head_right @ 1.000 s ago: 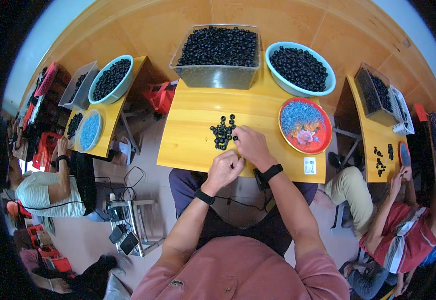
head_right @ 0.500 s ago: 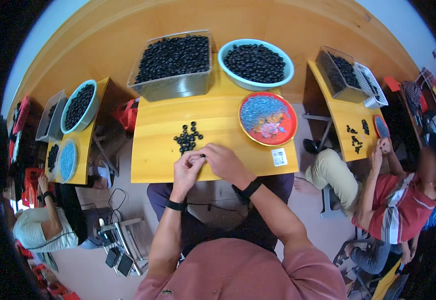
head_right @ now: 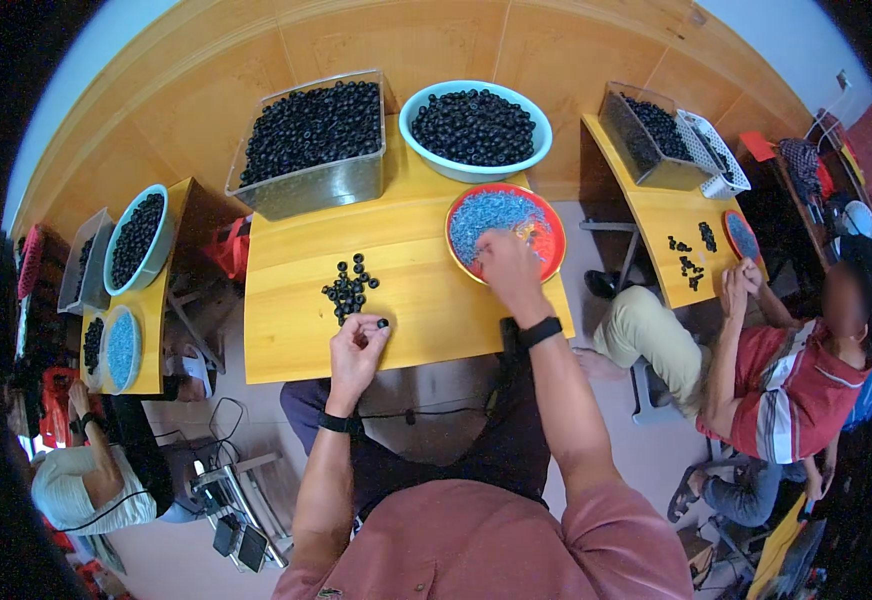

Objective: Assembling small black plastic components at a table in a workshop.

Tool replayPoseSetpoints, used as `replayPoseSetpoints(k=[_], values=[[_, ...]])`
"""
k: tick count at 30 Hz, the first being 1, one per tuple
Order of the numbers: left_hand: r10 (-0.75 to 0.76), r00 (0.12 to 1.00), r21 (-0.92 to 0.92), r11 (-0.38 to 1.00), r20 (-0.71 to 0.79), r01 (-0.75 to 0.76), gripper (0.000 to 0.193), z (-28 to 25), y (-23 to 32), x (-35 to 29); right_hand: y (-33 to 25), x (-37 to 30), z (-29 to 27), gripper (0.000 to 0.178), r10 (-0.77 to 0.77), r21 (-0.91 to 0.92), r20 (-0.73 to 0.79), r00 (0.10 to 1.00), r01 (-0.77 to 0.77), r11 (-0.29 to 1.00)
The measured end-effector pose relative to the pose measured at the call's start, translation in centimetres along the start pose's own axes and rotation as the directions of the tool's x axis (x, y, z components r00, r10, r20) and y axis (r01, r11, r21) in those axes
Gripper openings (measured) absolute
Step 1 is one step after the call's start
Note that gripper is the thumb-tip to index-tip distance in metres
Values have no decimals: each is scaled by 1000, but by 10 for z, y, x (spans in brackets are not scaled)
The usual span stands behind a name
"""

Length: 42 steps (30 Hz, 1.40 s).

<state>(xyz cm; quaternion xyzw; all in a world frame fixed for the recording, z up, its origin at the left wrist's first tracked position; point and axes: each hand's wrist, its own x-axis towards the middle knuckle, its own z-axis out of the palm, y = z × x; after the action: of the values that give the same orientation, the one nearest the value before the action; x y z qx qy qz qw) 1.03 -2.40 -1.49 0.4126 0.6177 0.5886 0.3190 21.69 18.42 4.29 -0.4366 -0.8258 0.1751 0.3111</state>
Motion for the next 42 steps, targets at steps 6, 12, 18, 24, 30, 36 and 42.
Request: replayPoseSetpoints(k=[6,12,18,24,30,36,42], values=[[-4,1000,28,1000,-6,5,13,2,9,0,29,14,-6,18,48,-132,112,993,-33,991],[0,1000,3,1000,-11,0,13,-1,3,-2,24,8,6,19,-9,-171,176,984,40,984],[-15,1000,54,998,-1,15,13,-1,1,-1,25,9,6,14,-1,-140,191,982,28,990],[4,1000,18,1000,-6,-4,12,-1,-5,0,23,9,3,11,36,-147,217,976,-4,989],[-3,1000,39,999,1,3,11,0,0,0,29,8,5,13,69,-151,168,983,-43,988],[-11,1000,22,1000,7,10,11,0,1,0,31,9,4,15,84,-210,172,982,-47,977],[-12,1000,24,1000,-19,13,11,0,-1,0,-7,0,-11,14,16,-94,99,995,-7,996]])
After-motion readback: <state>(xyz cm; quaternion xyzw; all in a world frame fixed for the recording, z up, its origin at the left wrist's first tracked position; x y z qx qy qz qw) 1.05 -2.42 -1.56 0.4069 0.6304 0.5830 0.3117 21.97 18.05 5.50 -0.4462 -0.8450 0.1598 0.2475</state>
